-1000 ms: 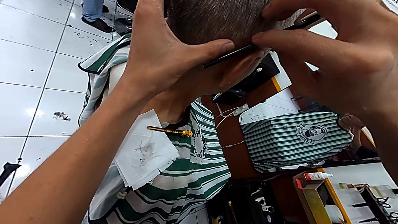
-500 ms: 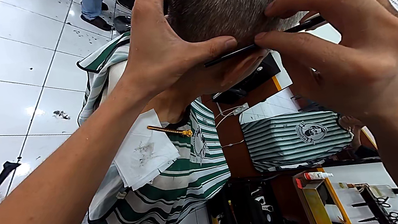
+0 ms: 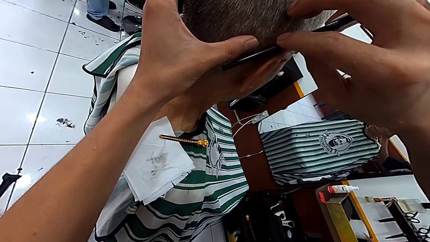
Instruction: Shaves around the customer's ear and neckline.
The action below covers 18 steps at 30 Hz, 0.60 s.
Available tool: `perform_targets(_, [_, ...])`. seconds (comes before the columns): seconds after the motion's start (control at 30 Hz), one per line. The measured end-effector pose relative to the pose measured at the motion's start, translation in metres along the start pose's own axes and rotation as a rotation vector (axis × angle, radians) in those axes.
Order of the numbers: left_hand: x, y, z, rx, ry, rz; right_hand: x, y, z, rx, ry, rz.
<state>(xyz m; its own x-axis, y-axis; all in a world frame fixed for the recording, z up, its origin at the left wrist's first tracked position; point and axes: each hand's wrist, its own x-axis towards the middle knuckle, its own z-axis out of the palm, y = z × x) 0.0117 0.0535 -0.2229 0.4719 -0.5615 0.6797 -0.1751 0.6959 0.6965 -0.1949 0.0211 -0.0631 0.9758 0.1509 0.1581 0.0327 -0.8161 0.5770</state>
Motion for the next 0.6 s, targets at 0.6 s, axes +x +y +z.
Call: perform_targets(0.6, [-0.0003, -0.0001, -0.0003, 0.004, 0.014, -0.019, 0.0025, -0.0063, -0.0020, -0.034, -0.032, 0.013])
